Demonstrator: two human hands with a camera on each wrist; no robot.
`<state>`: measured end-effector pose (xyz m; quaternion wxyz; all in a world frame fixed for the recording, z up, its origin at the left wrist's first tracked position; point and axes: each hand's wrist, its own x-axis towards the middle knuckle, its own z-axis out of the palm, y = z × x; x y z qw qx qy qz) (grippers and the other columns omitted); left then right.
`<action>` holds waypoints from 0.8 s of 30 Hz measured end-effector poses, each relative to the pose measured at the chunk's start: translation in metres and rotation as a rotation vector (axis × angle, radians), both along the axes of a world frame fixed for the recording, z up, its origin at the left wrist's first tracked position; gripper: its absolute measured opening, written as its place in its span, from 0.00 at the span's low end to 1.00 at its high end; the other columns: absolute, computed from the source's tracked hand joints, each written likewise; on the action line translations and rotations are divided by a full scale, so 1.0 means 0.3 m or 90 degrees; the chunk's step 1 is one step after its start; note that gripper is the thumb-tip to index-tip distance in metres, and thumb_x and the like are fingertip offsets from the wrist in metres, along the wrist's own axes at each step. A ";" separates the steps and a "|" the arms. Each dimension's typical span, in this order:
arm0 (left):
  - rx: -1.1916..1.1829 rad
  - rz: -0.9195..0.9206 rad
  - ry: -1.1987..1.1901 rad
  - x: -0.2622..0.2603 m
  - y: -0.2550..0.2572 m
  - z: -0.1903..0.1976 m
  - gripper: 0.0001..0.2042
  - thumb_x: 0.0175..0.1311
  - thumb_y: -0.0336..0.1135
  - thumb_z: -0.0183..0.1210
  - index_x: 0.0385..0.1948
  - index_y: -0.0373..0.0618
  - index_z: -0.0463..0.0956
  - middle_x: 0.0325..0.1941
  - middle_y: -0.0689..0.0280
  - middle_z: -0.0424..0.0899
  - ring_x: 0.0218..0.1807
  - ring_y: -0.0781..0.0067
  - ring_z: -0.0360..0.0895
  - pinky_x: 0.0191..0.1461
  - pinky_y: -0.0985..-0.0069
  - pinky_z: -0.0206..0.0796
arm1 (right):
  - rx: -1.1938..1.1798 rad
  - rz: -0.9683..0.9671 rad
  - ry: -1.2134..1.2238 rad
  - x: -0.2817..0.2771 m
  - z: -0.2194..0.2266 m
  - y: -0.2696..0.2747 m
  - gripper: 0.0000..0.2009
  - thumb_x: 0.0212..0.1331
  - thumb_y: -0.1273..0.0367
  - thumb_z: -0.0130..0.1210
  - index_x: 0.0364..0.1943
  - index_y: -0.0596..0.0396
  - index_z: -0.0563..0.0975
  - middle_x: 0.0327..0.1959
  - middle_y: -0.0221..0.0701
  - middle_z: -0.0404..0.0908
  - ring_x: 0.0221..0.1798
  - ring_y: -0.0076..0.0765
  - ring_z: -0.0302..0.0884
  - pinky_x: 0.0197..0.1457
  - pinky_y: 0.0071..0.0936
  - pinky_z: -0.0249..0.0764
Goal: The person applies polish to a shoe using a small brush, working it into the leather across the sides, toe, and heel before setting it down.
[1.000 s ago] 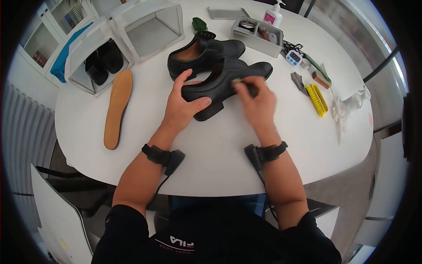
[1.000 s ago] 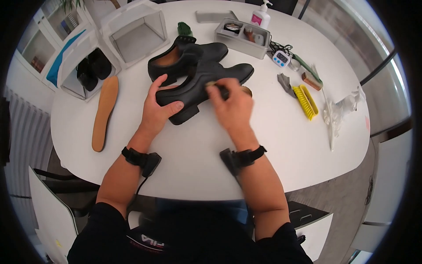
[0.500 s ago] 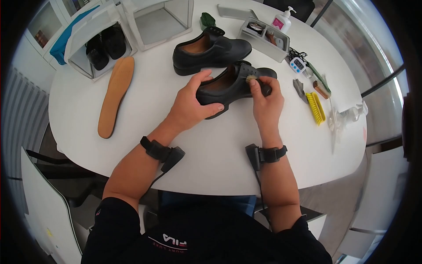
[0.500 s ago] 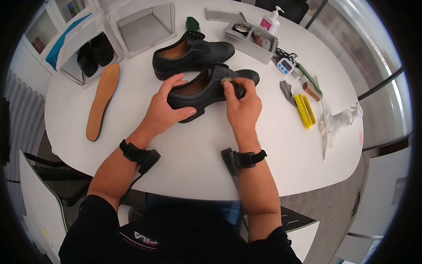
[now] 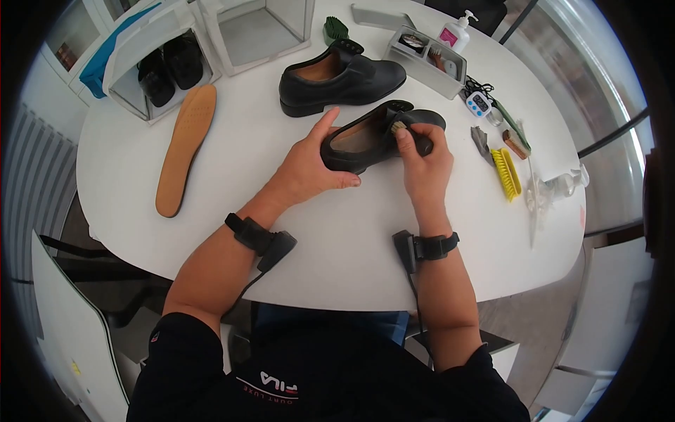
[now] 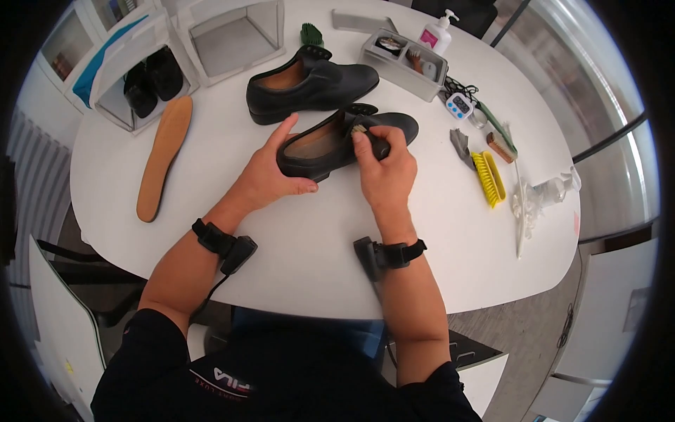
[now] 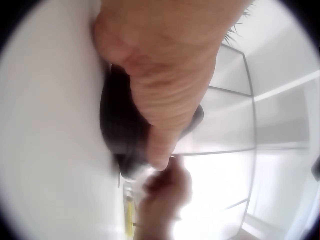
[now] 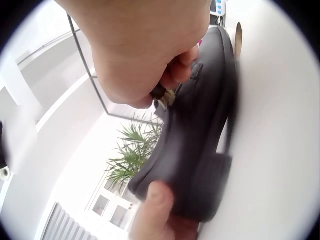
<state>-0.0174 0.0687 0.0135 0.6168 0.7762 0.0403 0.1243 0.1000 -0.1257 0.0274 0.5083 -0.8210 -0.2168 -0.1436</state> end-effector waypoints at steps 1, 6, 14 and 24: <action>0.007 -0.009 0.015 0.000 0.001 0.003 0.62 0.46 0.32 0.83 0.84 0.42 0.46 0.69 0.53 0.79 0.69 0.60 0.78 0.74 0.70 0.66 | 0.024 0.012 -0.024 -0.019 -0.005 0.014 0.15 0.65 0.59 0.71 0.45 0.55 0.83 0.31 0.37 0.89 0.34 0.40 0.89 0.42 0.33 0.82; 0.030 -0.023 0.001 0.001 0.012 -0.006 0.56 0.50 0.31 0.81 0.83 0.46 0.52 0.68 0.53 0.80 0.66 0.64 0.80 0.70 0.70 0.71 | 0.091 0.323 -0.013 -0.172 0.023 0.080 0.13 0.61 0.65 0.73 0.43 0.55 0.82 0.29 0.36 0.87 0.31 0.41 0.89 0.36 0.30 0.81; 0.077 0.060 0.027 0.014 0.017 -0.021 0.43 0.47 0.43 0.81 0.67 0.38 0.70 0.56 0.54 0.88 0.57 0.61 0.86 0.65 0.67 0.76 | -0.025 0.018 0.004 -0.035 0.018 0.022 0.10 0.61 0.65 0.72 0.39 0.56 0.84 0.29 0.38 0.89 0.30 0.38 0.88 0.37 0.30 0.81; 0.053 0.052 -0.071 0.018 0.015 -0.069 0.43 0.47 0.45 0.81 0.66 0.38 0.71 0.53 0.52 0.89 0.55 0.57 0.88 0.61 0.67 0.77 | -0.038 0.329 -0.215 -0.178 0.052 0.101 0.11 0.58 0.67 0.74 0.39 0.55 0.84 0.33 0.34 0.88 0.30 0.38 0.87 0.37 0.29 0.82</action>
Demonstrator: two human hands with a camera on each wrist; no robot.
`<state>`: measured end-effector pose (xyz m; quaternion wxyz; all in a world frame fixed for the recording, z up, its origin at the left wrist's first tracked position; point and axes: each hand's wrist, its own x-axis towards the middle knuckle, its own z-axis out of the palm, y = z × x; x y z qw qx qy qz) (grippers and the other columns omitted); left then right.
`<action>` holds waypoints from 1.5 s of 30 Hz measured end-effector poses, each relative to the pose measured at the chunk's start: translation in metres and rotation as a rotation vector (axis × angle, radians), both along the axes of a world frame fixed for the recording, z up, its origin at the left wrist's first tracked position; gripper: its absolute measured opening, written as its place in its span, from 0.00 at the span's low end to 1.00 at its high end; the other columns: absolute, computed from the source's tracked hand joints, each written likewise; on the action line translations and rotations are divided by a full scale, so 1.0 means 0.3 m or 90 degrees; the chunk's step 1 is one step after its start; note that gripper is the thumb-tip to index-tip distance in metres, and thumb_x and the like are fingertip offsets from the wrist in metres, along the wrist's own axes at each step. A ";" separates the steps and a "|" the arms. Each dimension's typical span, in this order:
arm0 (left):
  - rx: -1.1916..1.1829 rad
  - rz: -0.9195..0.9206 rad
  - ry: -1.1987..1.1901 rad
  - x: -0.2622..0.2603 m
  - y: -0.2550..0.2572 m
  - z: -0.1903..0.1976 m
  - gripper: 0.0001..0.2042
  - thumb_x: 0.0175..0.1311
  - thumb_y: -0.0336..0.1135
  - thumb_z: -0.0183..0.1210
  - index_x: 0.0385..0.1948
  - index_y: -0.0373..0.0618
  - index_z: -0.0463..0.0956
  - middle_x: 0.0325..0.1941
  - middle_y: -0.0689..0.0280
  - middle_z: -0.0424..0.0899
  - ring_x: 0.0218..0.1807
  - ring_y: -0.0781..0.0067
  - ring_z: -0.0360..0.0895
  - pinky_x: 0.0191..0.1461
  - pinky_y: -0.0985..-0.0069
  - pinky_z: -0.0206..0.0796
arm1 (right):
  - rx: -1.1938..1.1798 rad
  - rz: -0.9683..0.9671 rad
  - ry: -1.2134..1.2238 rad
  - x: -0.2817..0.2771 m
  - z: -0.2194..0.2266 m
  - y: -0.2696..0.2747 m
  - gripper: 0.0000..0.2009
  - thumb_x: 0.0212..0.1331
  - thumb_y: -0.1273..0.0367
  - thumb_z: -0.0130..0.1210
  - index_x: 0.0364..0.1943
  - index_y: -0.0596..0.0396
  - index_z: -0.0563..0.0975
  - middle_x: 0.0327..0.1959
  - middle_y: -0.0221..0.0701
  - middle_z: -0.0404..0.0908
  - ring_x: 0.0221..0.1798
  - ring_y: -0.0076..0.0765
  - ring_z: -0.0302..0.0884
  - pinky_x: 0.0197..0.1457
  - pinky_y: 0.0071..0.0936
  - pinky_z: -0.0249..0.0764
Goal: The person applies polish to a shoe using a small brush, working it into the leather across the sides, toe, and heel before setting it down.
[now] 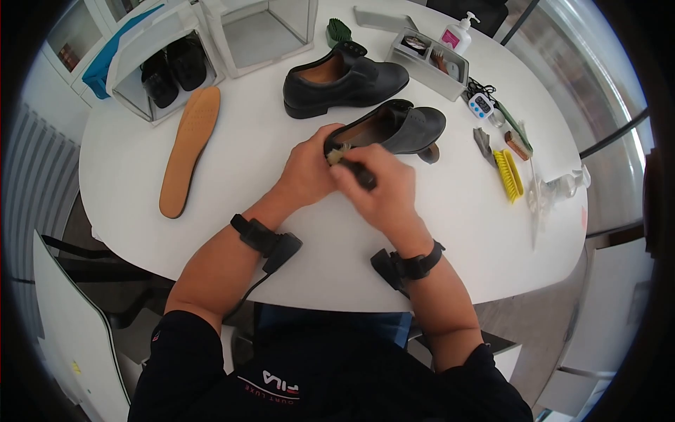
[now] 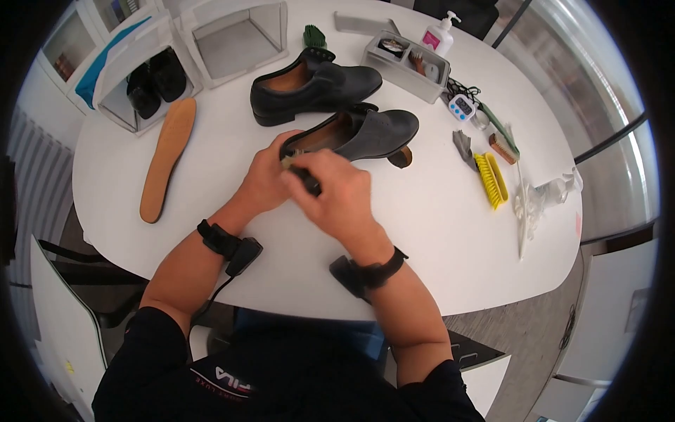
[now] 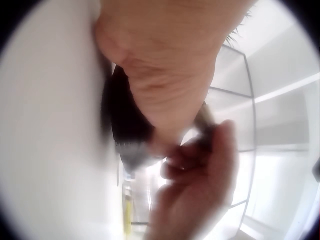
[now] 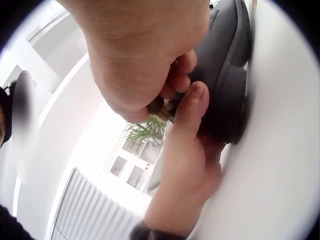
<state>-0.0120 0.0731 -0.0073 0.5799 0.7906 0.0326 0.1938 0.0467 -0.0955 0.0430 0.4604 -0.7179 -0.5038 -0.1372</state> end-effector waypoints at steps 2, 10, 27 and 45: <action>0.043 0.029 0.087 -0.006 -0.013 0.042 0.41 0.51 0.38 0.80 0.68 0.38 0.69 0.56 0.58 0.88 0.57 0.70 0.85 0.64 0.72 0.75 | 0.051 -0.164 0.064 0.057 -0.035 -0.025 0.11 0.59 0.64 0.73 0.39 0.54 0.84 0.31 0.35 0.89 0.30 0.41 0.87 0.38 0.32 0.82; 0.072 0.042 0.094 -0.008 -0.027 0.058 0.41 0.51 0.38 0.79 0.68 0.38 0.69 0.56 0.56 0.88 0.56 0.67 0.86 0.65 0.71 0.75 | 0.046 -0.390 0.217 0.200 -0.062 -0.099 0.13 0.60 0.59 0.71 0.39 0.54 0.85 0.28 0.35 0.89 0.32 0.44 0.88 0.40 0.36 0.82; 0.058 0.033 0.115 -0.011 -0.017 0.068 0.42 0.50 0.37 0.80 0.69 0.37 0.68 0.56 0.57 0.87 0.58 0.71 0.84 0.66 0.73 0.74 | 0.057 -0.285 0.188 0.186 -0.085 -0.092 0.14 0.61 0.60 0.71 0.39 0.57 0.85 0.28 0.38 0.88 0.32 0.39 0.87 0.40 0.32 0.80; -0.222 -0.050 0.043 0.010 0.068 0.038 0.36 0.52 0.34 0.77 0.65 0.35 0.74 0.57 0.62 0.85 0.58 0.71 0.81 0.67 0.73 0.71 | 0.027 -0.195 0.153 0.139 -0.061 -0.075 0.11 0.58 0.63 0.73 0.39 0.54 0.85 0.30 0.36 0.89 0.31 0.42 0.87 0.40 0.31 0.80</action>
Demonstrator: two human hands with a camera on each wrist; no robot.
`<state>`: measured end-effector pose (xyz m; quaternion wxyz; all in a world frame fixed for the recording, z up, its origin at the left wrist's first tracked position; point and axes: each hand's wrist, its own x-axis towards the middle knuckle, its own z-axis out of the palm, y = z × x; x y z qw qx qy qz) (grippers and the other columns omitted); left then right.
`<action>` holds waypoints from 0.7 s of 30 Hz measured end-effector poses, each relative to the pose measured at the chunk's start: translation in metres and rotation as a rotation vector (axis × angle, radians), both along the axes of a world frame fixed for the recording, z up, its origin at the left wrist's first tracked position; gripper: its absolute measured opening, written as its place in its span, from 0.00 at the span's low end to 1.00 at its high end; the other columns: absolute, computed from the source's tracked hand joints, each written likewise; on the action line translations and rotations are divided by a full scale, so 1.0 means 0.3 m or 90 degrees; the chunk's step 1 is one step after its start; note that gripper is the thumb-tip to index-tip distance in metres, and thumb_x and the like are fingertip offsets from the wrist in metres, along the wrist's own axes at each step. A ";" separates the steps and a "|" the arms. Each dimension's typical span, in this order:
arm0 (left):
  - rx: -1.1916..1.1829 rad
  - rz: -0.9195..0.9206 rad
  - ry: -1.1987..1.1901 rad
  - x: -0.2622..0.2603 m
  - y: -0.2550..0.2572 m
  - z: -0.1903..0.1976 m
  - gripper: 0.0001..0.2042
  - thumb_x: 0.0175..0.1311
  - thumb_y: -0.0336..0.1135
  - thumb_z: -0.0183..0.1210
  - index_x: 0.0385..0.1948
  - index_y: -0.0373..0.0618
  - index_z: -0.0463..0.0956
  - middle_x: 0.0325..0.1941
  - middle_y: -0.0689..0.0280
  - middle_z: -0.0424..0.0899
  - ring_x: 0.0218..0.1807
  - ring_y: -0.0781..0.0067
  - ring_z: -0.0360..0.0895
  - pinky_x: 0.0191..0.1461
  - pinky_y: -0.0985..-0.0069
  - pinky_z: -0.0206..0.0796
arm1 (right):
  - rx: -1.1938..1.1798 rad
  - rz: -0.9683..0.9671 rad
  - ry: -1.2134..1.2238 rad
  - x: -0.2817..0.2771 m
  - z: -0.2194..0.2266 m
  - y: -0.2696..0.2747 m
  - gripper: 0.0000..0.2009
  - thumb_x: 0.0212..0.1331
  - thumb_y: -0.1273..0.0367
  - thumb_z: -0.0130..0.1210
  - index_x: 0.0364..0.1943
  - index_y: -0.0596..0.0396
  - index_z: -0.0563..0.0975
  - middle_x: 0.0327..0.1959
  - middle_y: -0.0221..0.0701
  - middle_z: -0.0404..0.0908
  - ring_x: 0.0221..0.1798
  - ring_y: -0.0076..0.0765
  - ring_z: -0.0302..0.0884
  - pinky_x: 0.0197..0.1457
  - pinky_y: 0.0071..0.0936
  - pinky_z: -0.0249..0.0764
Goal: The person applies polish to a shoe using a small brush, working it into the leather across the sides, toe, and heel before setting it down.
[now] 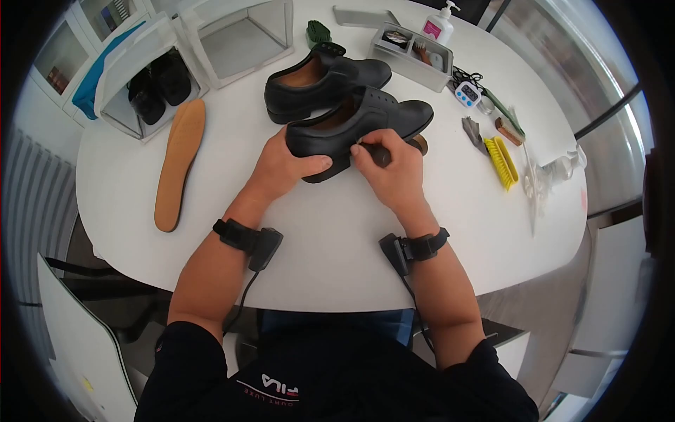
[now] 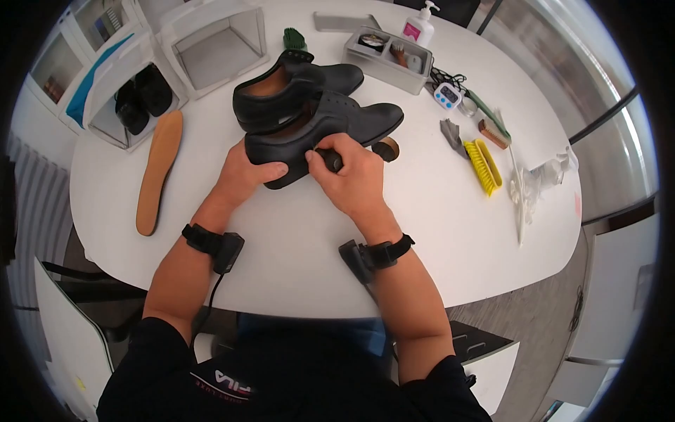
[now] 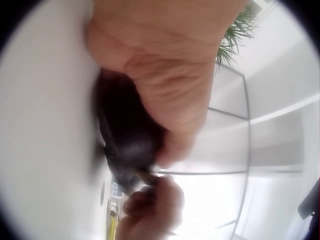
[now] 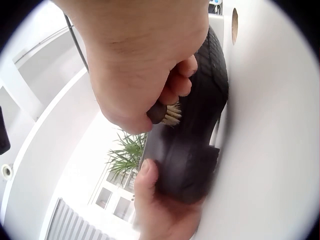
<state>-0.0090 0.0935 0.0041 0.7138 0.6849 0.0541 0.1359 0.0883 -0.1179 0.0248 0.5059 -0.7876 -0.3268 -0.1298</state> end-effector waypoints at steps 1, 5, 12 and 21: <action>-0.009 -0.006 0.015 0.001 0.005 0.005 0.35 0.52 0.33 0.77 0.64 0.35 0.74 0.57 0.63 0.85 0.58 0.71 0.81 0.67 0.74 0.71 | -0.004 0.000 -0.019 0.006 0.003 -0.006 0.12 0.57 0.63 0.73 0.39 0.53 0.86 0.30 0.36 0.88 0.31 0.44 0.87 0.40 0.33 0.80; -0.016 0.006 0.033 -0.003 0.001 0.025 0.32 0.53 0.33 0.76 0.61 0.35 0.76 0.57 0.63 0.85 0.57 0.71 0.81 0.67 0.74 0.71 | -0.034 -0.241 0.073 0.125 -0.008 -0.071 0.13 0.57 0.60 0.73 0.38 0.51 0.86 0.31 0.38 0.89 0.31 0.46 0.87 0.39 0.37 0.81; -0.048 0.009 0.024 -0.003 -0.009 0.033 0.30 0.54 0.32 0.76 0.60 0.34 0.77 0.56 0.62 0.86 0.56 0.71 0.82 0.66 0.73 0.72 | -0.019 -0.053 -0.010 0.005 -0.035 0.015 0.11 0.58 0.61 0.73 0.38 0.50 0.85 0.32 0.35 0.89 0.32 0.43 0.87 0.37 0.36 0.81; -0.061 -0.005 0.023 -0.005 0.002 0.026 0.33 0.53 0.32 0.76 0.62 0.34 0.75 0.56 0.61 0.86 0.55 0.71 0.82 0.65 0.73 0.73 | -0.063 -0.232 0.023 0.099 0.006 -0.062 0.14 0.60 0.59 0.73 0.40 0.54 0.85 0.33 0.35 0.90 0.33 0.41 0.89 0.39 0.36 0.81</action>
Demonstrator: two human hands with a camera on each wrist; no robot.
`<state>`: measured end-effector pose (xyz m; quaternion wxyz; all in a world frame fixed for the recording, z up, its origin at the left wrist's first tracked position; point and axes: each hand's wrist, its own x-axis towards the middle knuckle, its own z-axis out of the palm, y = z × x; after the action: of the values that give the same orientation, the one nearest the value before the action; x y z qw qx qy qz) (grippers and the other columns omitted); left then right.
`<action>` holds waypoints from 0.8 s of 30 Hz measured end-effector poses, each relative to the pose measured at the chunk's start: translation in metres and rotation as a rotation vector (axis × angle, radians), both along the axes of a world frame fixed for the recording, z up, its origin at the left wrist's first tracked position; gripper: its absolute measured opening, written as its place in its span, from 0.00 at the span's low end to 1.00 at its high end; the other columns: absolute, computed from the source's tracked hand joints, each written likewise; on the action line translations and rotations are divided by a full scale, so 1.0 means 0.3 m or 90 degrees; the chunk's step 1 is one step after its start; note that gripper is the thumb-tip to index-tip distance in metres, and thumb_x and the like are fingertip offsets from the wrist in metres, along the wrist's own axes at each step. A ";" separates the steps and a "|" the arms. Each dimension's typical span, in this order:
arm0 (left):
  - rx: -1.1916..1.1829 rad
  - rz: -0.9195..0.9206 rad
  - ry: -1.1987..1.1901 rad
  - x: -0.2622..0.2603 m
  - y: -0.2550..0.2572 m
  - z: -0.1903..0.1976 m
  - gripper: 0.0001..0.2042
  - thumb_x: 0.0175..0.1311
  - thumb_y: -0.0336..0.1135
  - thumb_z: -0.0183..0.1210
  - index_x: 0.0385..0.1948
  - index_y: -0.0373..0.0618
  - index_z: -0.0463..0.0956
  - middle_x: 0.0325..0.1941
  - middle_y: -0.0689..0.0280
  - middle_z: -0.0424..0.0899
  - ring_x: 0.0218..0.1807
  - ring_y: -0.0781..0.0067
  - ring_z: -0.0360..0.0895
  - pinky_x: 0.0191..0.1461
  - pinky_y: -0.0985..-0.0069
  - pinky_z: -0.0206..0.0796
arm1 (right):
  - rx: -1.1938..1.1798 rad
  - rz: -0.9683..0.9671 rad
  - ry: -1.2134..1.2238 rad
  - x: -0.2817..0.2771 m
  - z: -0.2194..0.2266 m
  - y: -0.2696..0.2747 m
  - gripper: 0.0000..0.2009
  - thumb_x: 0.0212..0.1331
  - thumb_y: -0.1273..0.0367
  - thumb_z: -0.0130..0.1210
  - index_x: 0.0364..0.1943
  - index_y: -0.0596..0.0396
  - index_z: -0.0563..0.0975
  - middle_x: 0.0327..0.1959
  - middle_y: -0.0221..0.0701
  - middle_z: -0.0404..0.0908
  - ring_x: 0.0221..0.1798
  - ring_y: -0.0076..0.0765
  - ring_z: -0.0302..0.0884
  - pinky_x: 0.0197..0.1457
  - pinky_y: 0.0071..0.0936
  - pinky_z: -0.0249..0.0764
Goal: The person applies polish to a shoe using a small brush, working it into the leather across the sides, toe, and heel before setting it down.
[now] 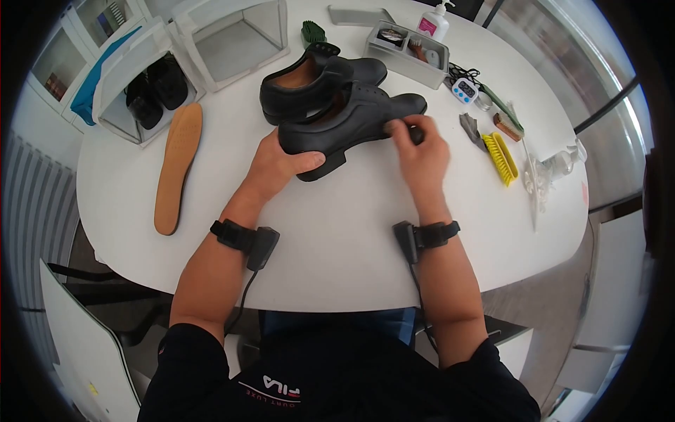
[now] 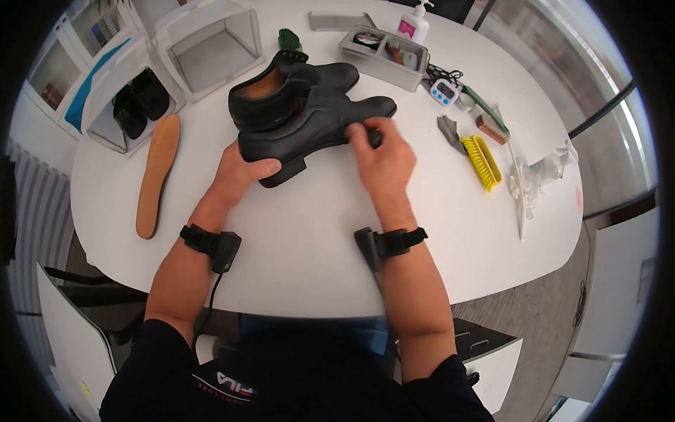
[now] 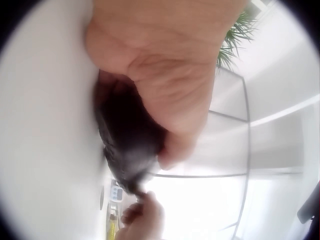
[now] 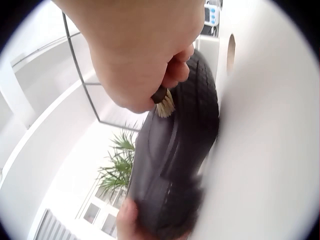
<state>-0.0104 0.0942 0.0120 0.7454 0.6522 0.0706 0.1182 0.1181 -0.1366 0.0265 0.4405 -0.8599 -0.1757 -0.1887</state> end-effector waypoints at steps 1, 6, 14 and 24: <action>0.023 0.001 -0.002 0.005 -0.002 -0.009 0.34 0.52 0.33 0.77 0.63 0.34 0.74 0.56 0.61 0.86 0.55 0.71 0.82 0.65 0.73 0.73 | -0.001 -0.002 -0.001 0.017 0.005 -0.013 0.14 0.60 0.59 0.73 0.40 0.54 0.85 0.33 0.35 0.90 0.33 0.41 0.89 0.39 0.36 0.81; 0.212 0.036 0.013 -0.018 -0.039 0.001 0.38 0.50 0.35 0.78 0.66 0.34 0.72 0.56 0.58 0.87 0.58 0.70 0.83 0.66 0.72 0.73 | 0.093 0.117 -0.059 -0.008 -0.031 0.016 0.14 0.62 0.57 0.70 0.40 0.52 0.86 0.28 0.39 0.88 0.32 0.45 0.88 0.41 0.36 0.81; 0.494 0.052 -0.099 -0.026 -0.065 0.003 0.40 0.48 0.29 0.78 0.68 0.43 0.72 0.65 0.57 0.82 0.66 0.61 0.80 0.71 0.69 0.72 | 0.153 -0.061 0.067 0.054 0.003 -0.038 0.17 0.61 0.56 0.71 0.40 0.56 0.85 0.27 0.35 0.88 0.31 0.38 0.87 0.41 0.33 0.80; 0.585 0.122 -0.204 -0.018 -0.078 -0.019 0.40 0.44 0.30 0.79 0.66 0.46 0.72 0.68 0.58 0.78 0.67 0.52 0.77 0.67 0.63 0.76 | 0.082 0.324 -0.140 -0.144 0.063 0.062 0.10 0.57 0.66 0.73 0.33 0.55 0.84 0.24 0.34 0.86 0.23 0.37 0.84 0.31 0.29 0.78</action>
<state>-0.0158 0.0707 0.0063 0.3680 0.8776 -0.0446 0.3040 0.0749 -0.1181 0.0454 0.5055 -0.7330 -0.4203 -0.1746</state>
